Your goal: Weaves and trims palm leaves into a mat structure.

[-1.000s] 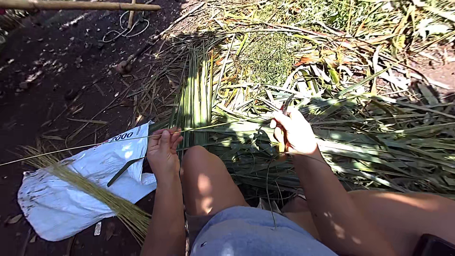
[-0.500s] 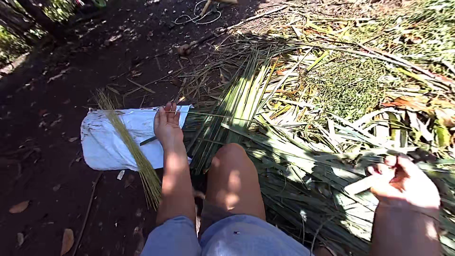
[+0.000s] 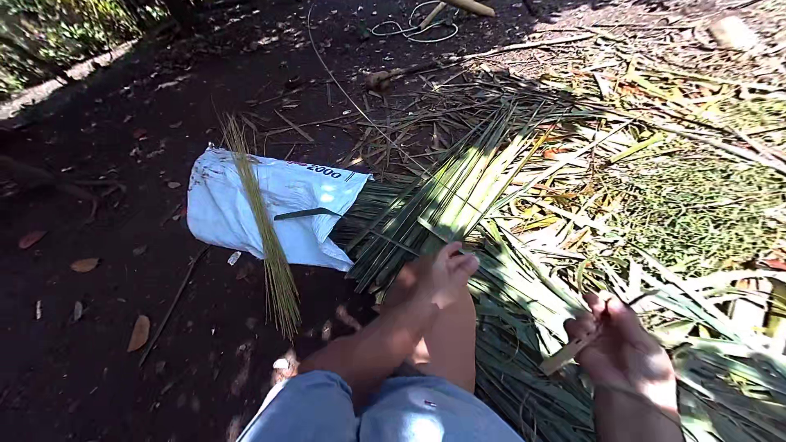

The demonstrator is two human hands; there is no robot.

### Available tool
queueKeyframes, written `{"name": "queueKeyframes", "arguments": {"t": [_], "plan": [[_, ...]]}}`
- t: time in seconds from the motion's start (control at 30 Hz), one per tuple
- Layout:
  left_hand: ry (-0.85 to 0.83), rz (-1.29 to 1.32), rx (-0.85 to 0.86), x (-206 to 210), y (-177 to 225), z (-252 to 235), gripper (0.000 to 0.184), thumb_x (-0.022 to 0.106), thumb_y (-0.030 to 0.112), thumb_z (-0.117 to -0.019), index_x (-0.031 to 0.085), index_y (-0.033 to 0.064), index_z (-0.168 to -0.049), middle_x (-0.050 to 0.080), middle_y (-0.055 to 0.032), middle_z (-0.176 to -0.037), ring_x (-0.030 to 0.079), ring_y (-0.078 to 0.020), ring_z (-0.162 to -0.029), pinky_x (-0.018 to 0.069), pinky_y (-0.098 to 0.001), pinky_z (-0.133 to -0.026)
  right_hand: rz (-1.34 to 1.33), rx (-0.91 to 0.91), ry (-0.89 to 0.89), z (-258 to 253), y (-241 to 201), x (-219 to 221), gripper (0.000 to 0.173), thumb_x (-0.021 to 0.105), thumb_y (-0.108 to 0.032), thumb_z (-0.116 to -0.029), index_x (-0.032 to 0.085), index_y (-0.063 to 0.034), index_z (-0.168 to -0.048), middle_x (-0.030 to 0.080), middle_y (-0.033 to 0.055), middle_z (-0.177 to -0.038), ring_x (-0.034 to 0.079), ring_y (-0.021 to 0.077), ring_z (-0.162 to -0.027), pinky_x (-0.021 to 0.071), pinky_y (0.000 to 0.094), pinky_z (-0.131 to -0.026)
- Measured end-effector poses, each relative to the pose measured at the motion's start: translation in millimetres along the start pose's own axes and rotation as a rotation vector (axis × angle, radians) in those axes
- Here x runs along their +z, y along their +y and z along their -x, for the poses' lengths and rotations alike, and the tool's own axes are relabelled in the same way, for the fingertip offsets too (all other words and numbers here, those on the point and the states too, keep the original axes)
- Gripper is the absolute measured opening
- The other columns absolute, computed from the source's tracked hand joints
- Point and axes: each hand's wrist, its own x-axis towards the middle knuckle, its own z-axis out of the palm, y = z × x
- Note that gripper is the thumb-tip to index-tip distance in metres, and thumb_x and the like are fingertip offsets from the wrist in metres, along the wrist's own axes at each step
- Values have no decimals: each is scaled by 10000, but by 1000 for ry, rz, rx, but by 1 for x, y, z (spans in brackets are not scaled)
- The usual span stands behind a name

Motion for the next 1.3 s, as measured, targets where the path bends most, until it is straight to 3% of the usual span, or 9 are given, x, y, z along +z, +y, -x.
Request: {"name": "queueKeyframes", "arguments": {"t": [0.23, 0.33, 0.4, 0.7, 0.93, 1.03, 1.1, 1.2, 1.3], "plan": [[217, 168, 141, -14, 16, -10, 292, 380, 104, -1113, 452, -48, -1351, 663, -108, -979, 673, -123, -783, 578, -297, -745, 941, -58, -132, -4, 35, -18, 390, 473, -242, -1050, 506, -4, -1356, 638, -25, -816, 531, 19, -574, 469, 206, -538], [541, -108, 202, -93, 5, -19, 365, 354, 185, -1126, 466, 7, -1425, 650, -79, -930, 597, -109, -687, 509, -282, -622, 1482, 143, 133, -35, 47, -109, 388, 519, -140, -1063, 536, 112, -1358, 616, 353, -1213, 620, 470, -1092, 468, 635, -952], [764, -292, 132, -160, -7, -18, 415, 335, 233, -1130, 496, 11, -1442, 650, -129, -956, 594, -191, -742, 513, -375, -696, 1706, 442, 179, -34, 65, -169, 374, 591, -130, -1022, 591, 98, -1318, 571, 372, -1332, 539, 512, -1284, 396, 676, -1075], [1144, -859, -580, -340, -52, 35, 534, 459, 345, -1080, 468, -11, -1478, 514, -336, -1431, 516, -502, -1322, 422, -667, -1053, 1397, 1090, 38, 9, 80, -170, 244, 475, -133, -1071, 583, -21, -1260, 585, 67, -814, 531, 124, -599, 477, 301, -563], [429, -1341, -234, -271, -100, -52, 337, 592, 229, -1036, 692, 12, -1272, 168, -255, -1679, 82, -475, -1555, 134, -658, -1220, 1111, 1034, -235, -3, 50, -151, 383, 445, -37, -1015, 539, -64, -1385, 591, 47, -811, 539, 116, -593, 481, 284, -549], [97, -1520, -147, -245, -111, -108, 275, 619, 149, -1005, 729, 20, -1222, 75, -213, -1708, 5, -420, -1576, 47, -652, -1237, 600, 648, -178, -31, 3, -146, 362, 441, -120, -877, 614, -126, -1195, 622, -73, -700, 563, 25, -529, 495, 187, -496], [18, -1597, -152, -236, -106, -132, 273, 594, 62, -982, 725, -15, -1209, 59, -204, -1712, -11, -416, -1577, 29, -645, -1243, 460, 273, 159, -55, -41, -133, 262, 354, -111, -1022, 571, -127, -1169, 615, -68, -772, 583, 6, -593, 522, 164, -554], [1, -1698, -252, -230, -96, -151, 370, 559, 73, -1006, 605, -70, -1344, 255, -233, -1661, 102, -443, -1563, 86, -642, -1249, 1267, 245, 461, -74, -102, -107, 339, 409, -76, -1084, 477, -29, -1413, 638, 127, -1033, 631, 175, -807, 541, 349, -759], [86, -1621, -222, -209, -72, -170, 447, 594, 134, -1001, 543, -132, -1357, 435, -306, -1525, 304, -483, -1483, 223, -686, -1183, 1998, 660, 200, -75, -121, -100, 302, 575, -15, -1005, 619, 96, -1282, 606, 363, -1281, 566, 530, -1230, 400, 729, -1010]]}}
